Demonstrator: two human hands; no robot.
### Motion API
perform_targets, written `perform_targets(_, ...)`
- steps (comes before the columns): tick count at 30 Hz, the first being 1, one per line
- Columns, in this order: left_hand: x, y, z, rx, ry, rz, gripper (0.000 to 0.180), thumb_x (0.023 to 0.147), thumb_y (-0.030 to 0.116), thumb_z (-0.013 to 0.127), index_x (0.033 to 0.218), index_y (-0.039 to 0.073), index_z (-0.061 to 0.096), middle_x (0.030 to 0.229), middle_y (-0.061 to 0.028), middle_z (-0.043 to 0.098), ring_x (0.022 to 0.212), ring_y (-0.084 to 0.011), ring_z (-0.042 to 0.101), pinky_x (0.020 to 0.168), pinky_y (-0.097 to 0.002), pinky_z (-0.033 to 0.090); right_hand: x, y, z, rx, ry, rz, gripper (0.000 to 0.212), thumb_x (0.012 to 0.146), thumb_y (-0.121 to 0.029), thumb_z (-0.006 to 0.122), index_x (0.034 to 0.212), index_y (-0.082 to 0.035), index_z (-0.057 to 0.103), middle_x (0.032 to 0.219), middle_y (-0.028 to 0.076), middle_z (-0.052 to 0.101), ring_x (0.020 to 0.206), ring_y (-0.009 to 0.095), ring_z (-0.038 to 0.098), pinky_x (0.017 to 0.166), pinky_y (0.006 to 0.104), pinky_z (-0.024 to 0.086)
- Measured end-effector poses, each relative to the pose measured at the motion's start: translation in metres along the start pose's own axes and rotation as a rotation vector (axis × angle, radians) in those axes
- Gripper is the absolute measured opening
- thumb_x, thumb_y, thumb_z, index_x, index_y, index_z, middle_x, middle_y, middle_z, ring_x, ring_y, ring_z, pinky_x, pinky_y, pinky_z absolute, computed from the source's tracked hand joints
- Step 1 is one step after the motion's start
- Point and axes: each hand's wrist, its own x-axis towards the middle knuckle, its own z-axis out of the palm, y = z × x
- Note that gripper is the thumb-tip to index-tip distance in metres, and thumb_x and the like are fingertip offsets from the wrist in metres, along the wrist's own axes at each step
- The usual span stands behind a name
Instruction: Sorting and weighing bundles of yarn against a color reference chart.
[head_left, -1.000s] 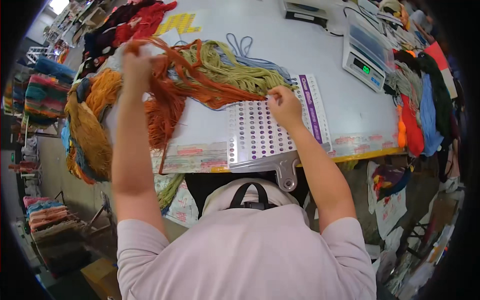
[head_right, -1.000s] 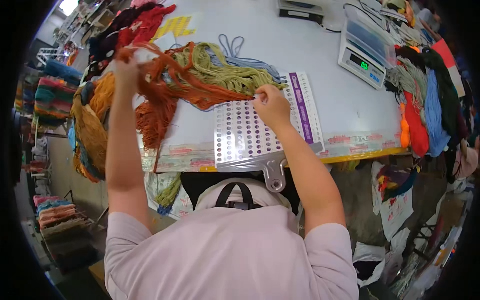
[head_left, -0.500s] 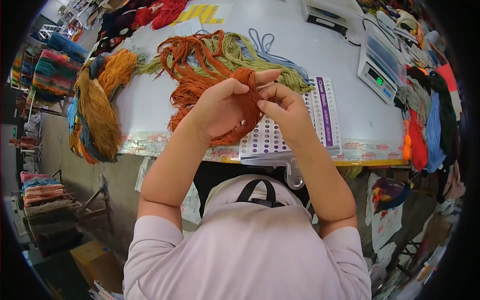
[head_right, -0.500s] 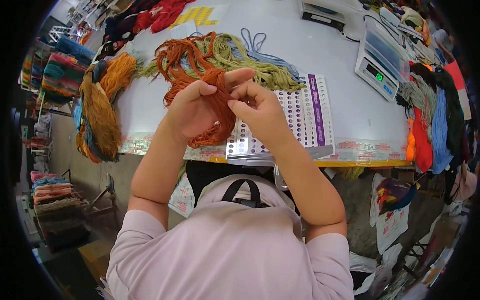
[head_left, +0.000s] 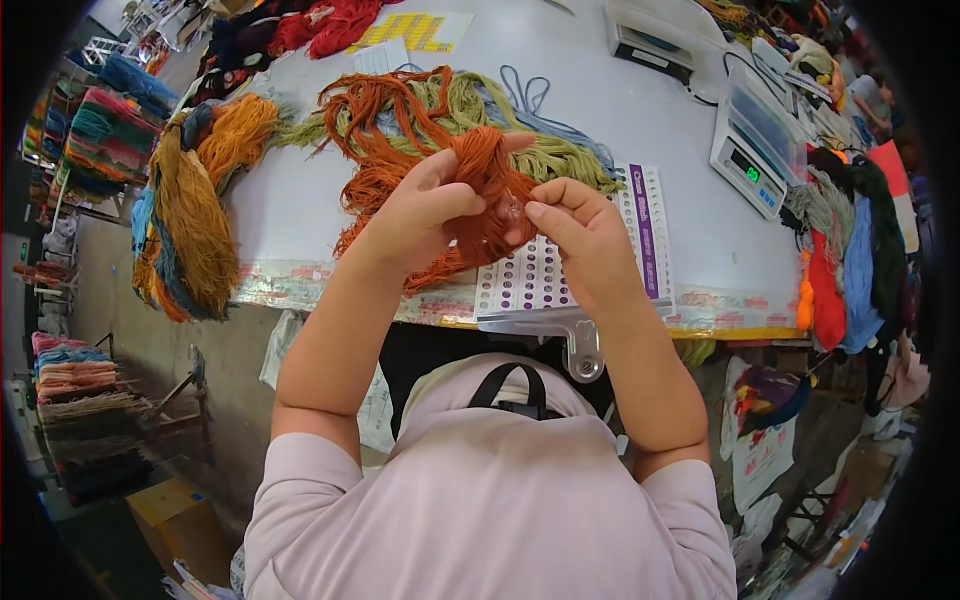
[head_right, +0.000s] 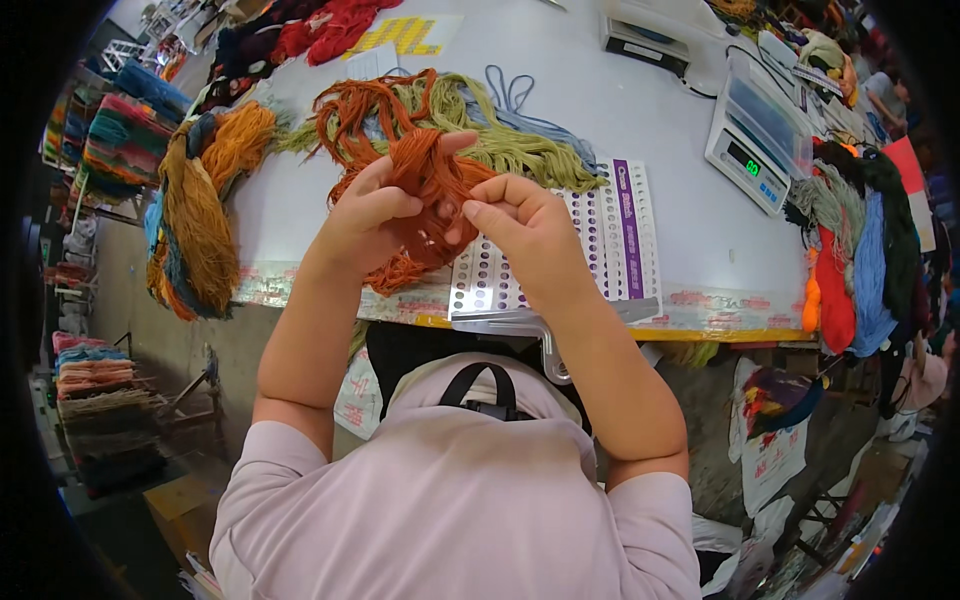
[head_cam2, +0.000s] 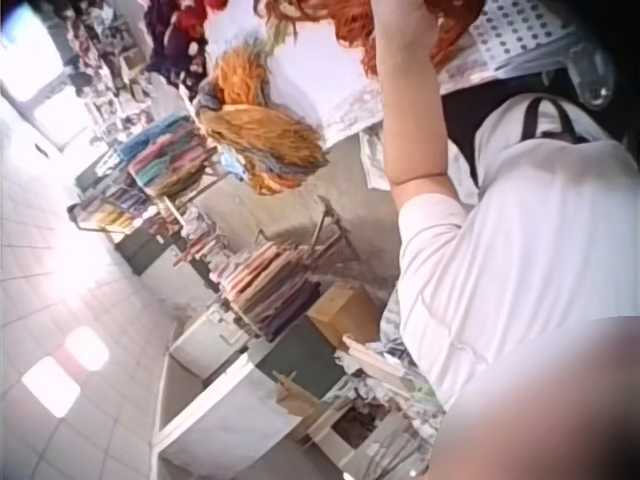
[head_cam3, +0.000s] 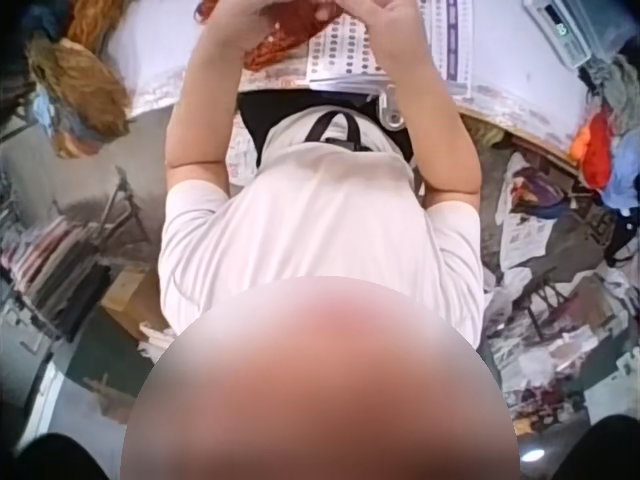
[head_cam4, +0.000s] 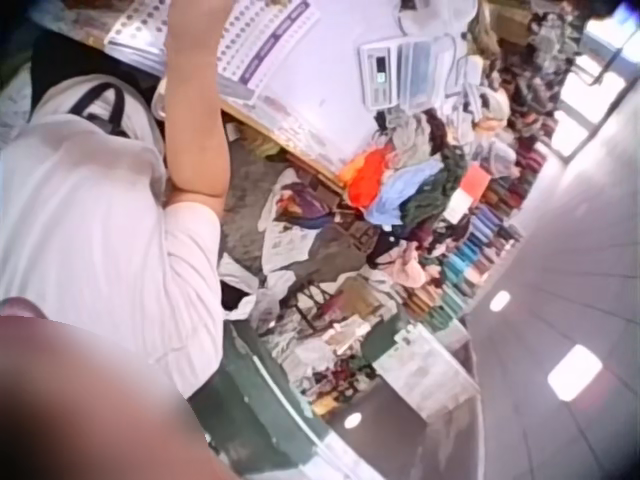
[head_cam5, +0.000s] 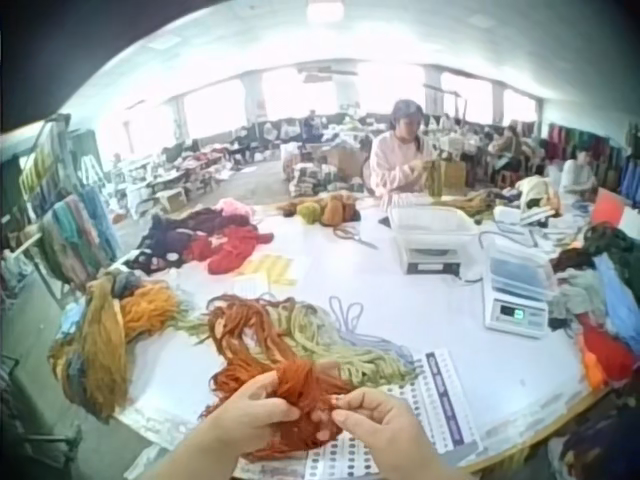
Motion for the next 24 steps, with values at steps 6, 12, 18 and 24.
perform_targets(6, 0.003, 0.0, 0.01, 0.221, 0.023, 0.047, 0.072, 0.075, -0.001, 0.057, 0.141, -0.003, 0.029, 0.093, -0.0096, 0.061, 0.081, -0.0152, 0.06, 0.073, -0.0266, 0.047, -0.002, -0.006, 0.001, -0.077, -0.02, -0.015, 0.009, 0.089, -0.005, 0.055, 0.096, 0.001, 0.056, 0.084, 0.008, 0.064, 0.076, 0.014, 0.062, 0.072, 0.0255, 0.049)
perform_targets(12, 0.005, -0.001, 0.005, 0.265, 0.045, 0.094, 0.07, 0.075, -0.004, 0.056, 0.14, -0.002, 0.031, 0.103, -0.0115, 0.062, 0.09, -0.0155, 0.061, 0.083, -0.0284, 0.048, -0.003, -0.014, 0.009, -0.213, 0.005, -0.015, 0.014, 0.088, -0.006, 0.058, 0.097, 0.004, 0.057, 0.084, 0.006, 0.064, 0.074, 0.01, 0.059, 0.071, 0.0236, 0.048)
perform_targets(18, 0.007, 0.0, 0.017, 0.148, 0.056, 0.103, 0.068, 0.075, -0.004, 0.055, 0.139, -0.004, 0.032, 0.094, -0.0082, 0.063, 0.084, -0.0137, 0.061, 0.08, -0.0273, 0.047, 0.002, -0.01, -0.002, -0.153, 0.039, -0.066, 0.012, 0.089, -0.007, 0.055, 0.098, 0.001, 0.057, 0.087, 0.005, 0.063, 0.084, 0.011, 0.057, 0.082, 0.0247, 0.044)
perform_targets(24, -0.01, 0.015, -0.023, 0.192, -0.072, -0.232, 0.044, 0.081, 0.007, 0.06, 0.123, -0.002, 0.051, 0.062, 0.0041, 0.046, 0.044, -0.0033, 0.036, 0.039, -0.0207, 0.025, -0.003, -0.035, -0.04, 0.242, -0.278, 0.054, 0.014, 0.091, -0.018, 0.055, 0.093, -0.004, 0.056, 0.064, -0.003, 0.039, 0.057, 0.009, 0.036, 0.066, 0.0278, 0.042)
